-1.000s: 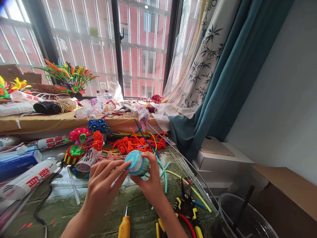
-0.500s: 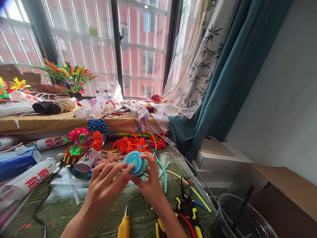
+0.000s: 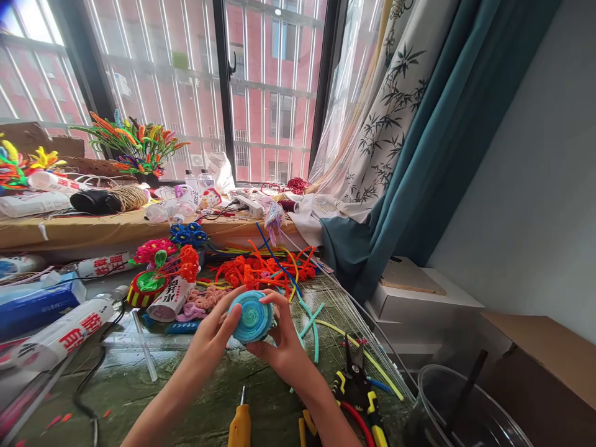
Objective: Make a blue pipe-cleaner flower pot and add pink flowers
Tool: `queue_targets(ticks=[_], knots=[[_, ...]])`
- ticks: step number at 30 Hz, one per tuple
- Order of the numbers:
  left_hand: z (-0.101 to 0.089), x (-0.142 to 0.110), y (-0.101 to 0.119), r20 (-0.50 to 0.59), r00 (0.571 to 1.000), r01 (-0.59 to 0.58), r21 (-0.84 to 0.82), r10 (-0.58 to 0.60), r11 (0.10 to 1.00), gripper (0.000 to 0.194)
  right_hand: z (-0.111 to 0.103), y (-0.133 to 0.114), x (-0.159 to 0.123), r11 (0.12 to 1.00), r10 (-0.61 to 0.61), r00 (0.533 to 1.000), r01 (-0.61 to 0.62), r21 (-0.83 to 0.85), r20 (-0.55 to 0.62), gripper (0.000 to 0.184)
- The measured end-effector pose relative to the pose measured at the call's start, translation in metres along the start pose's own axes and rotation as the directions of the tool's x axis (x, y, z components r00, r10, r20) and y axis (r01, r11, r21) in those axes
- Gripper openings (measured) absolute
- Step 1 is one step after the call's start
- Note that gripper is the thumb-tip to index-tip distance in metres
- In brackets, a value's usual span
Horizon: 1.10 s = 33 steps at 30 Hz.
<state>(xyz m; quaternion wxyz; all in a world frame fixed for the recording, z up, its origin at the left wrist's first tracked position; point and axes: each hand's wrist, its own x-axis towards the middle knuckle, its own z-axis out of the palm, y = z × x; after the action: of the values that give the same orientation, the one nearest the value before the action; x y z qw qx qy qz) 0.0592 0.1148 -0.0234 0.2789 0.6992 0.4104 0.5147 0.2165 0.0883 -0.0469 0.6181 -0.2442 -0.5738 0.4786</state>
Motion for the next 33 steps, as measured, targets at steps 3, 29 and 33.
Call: queue_targets(ticks=[3, 29, 33], knots=[[0.005, -0.002, 0.000, 0.039, 0.993, 0.110, -0.026, -0.109, 0.994, 0.058, 0.000, 0.001, 0.000, 0.996, 0.024, 1.000, -0.025, 0.084, 0.020, 0.067], [-0.053, -0.055, 0.082, 0.039, 0.919, 0.386, -0.283, -0.392, 0.878, 0.055, 0.051, -0.059, -0.014, 0.937, 0.178, 0.966, -0.224, 0.269, 0.186, 0.072], [-0.067, -0.085, 0.104, -0.048, 0.921, 0.362, -0.266, -0.387, 0.893, 0.056, 0.090, -0.071, -0.051, 0.914, 0.215, 0.977, -0.198, 0.355, -0.007, 0.073]])
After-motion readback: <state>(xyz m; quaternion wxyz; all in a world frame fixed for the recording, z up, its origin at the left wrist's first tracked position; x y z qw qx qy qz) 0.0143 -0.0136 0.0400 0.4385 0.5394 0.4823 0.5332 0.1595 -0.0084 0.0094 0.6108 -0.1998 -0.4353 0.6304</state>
